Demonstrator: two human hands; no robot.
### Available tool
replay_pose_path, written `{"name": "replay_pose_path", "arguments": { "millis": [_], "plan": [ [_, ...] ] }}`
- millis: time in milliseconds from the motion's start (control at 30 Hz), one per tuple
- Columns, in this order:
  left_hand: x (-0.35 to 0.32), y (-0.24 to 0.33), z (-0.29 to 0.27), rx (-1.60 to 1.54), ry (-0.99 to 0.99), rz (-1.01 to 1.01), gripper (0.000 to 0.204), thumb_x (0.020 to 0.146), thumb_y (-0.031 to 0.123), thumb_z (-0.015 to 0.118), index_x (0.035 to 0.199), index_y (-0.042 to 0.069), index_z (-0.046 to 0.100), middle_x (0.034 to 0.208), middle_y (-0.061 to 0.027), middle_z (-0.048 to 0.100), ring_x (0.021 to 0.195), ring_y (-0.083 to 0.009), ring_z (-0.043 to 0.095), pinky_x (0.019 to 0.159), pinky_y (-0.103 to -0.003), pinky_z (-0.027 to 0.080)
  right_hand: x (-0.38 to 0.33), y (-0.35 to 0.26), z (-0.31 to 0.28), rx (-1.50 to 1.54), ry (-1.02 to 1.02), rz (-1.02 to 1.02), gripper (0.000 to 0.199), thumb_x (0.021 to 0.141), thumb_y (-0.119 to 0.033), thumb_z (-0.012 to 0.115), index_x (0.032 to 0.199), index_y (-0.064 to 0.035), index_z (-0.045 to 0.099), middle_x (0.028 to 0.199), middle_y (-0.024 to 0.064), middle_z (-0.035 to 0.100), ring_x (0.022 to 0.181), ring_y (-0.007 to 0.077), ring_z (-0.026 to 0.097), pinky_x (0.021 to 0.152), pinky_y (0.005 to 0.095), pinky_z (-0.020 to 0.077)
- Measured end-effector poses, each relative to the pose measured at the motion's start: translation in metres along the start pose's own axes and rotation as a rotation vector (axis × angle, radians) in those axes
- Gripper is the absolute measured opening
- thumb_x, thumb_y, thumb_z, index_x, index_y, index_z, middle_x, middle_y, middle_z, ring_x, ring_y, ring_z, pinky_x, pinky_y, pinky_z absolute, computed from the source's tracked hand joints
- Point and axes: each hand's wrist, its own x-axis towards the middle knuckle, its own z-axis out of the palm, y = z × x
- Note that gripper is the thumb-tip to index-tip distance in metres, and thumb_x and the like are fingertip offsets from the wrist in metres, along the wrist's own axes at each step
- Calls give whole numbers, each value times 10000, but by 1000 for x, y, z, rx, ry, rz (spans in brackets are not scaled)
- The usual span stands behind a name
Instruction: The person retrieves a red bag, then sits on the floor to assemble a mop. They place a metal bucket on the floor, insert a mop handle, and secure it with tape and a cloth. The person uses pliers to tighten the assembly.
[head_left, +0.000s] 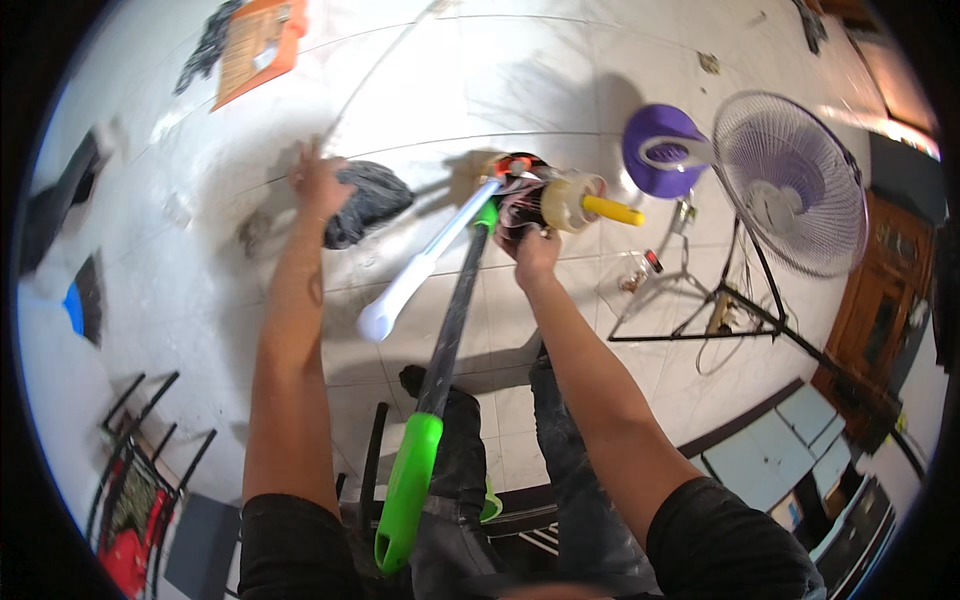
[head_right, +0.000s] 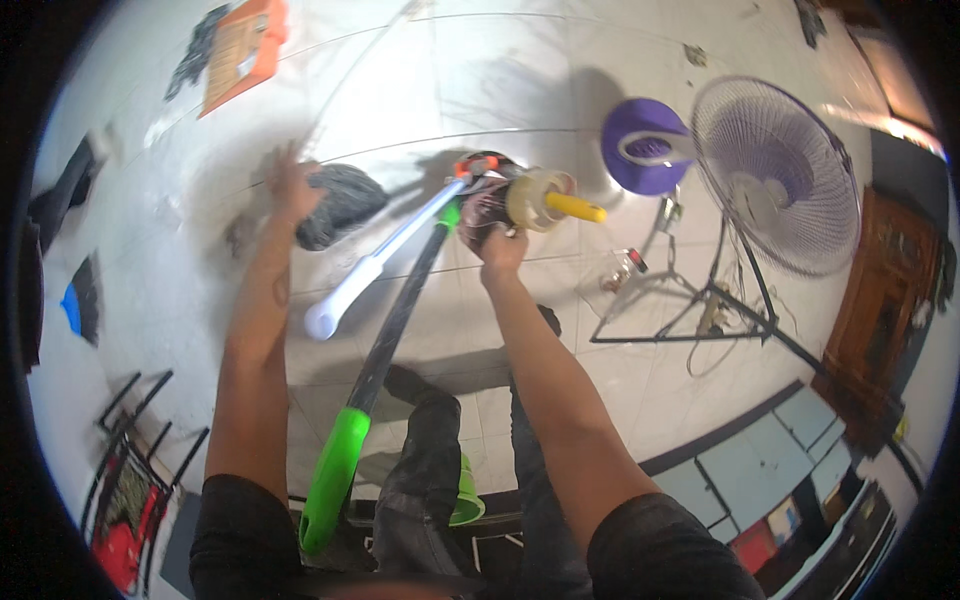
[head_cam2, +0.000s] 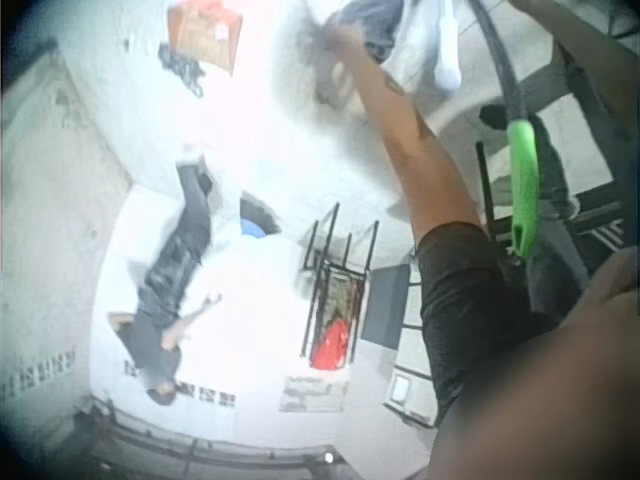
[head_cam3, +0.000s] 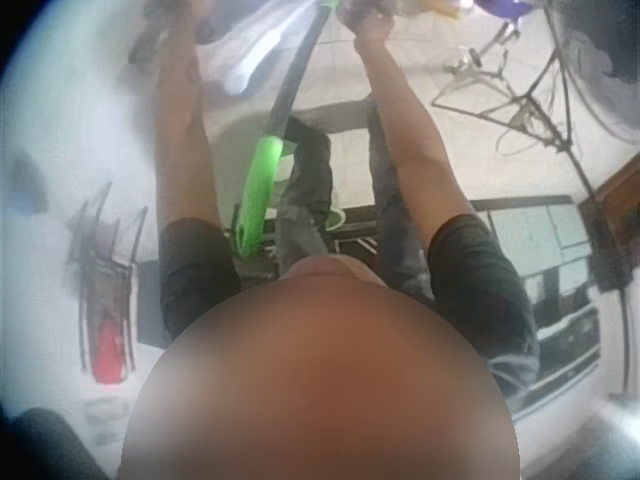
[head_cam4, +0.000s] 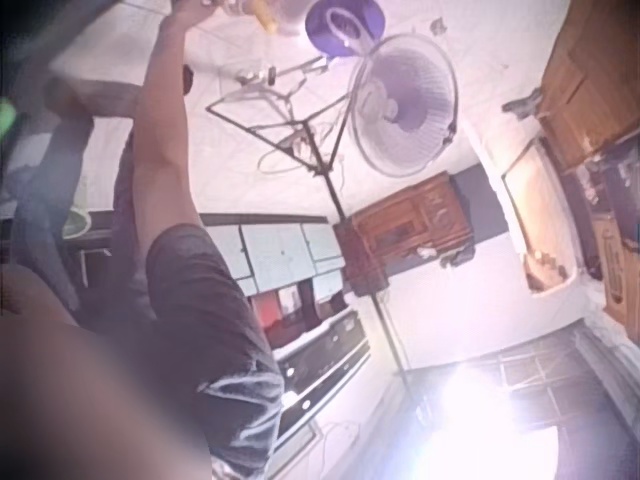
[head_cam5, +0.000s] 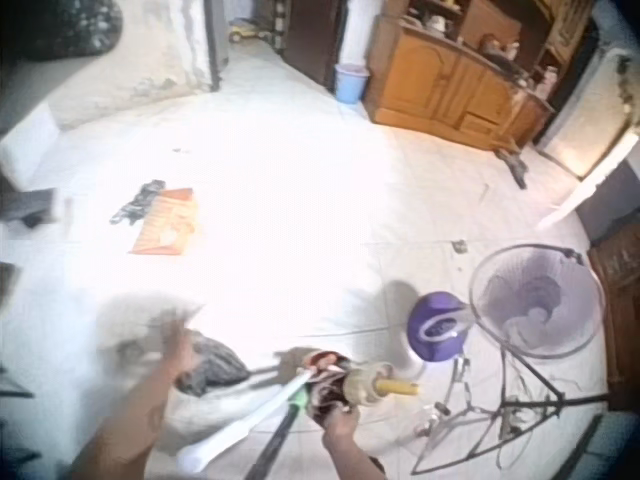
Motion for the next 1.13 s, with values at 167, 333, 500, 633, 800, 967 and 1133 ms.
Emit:
{"name": "replay_pose_path", "arguments": {
  "millis": [167,333,500,633,800,967,1133],
  "plan": [
    [50,-23,32,-78,-338,-184,628,772,347,877,1372,259,711,1740,-167,197,1576,-456,220,1249,-641,257,9,27,0,-138,73,-146,474,929,-21,569,1393,75,557,1291,207,669,1204,279,649,1062,380,490],
    [17,5,48,40,-167,-78,589,843,276,818,1405,199,656,1527,-218,448,1320,-457,540,1072,-569,487,5,18,-1,-105,36,-57,517,941,-4,519,1456,16,479,1270,203,657,1127,308,686,957,421,571],
    [-26,23,44,-76,-18,43,509,849,212,772,1346,154,677,1479,-259,504,1145,-444,660,970,-530,552,27,10,-13,95,-124,6,422,938,103,423,1328,4,552,1219,165,695,1008,320,757,884,494,679],
    [-76,28,16,-36,2,106,479,883,226,760,1350,155,680,1491,-263,499,1124,-463,663,971,-531,552,9,-1,-21,81,-171,-11,460,936,103,423,1378,13,516,1260,194,680,1066,367,743,924,537,669],
    [-157,65,-65,-105,-254,-29,457,912,249,752,1353,152,680,1531,-264,446,1093,-477,667,966,-553,549,-60,-47,-27,-14,-167,79,450,949,3,601,1393,-8,526,1189,138,678,990,265,726,820,415,646],
    [-261,61,-133,-210,-268,-113,491,913,237,748,1367,68,663,1527,-283,471,1197,-476,634,1037,-522,522,-133,-67,-89,-227,-194,-16,394,959,-16,561,1351,-9,597,1126,100,696,867,175,671,701,340,570],
    [-382,74,-284,-211,-294,-155,466,890,238,764,1320,76,686,1417,-244,541,1171,-466,630,1009,-540,524,-290,-141,-103,-66,-221,137,338,948,6,563,1278,-25,632,1032,97,696,816,206,689,656,352,567]
  ]
}}
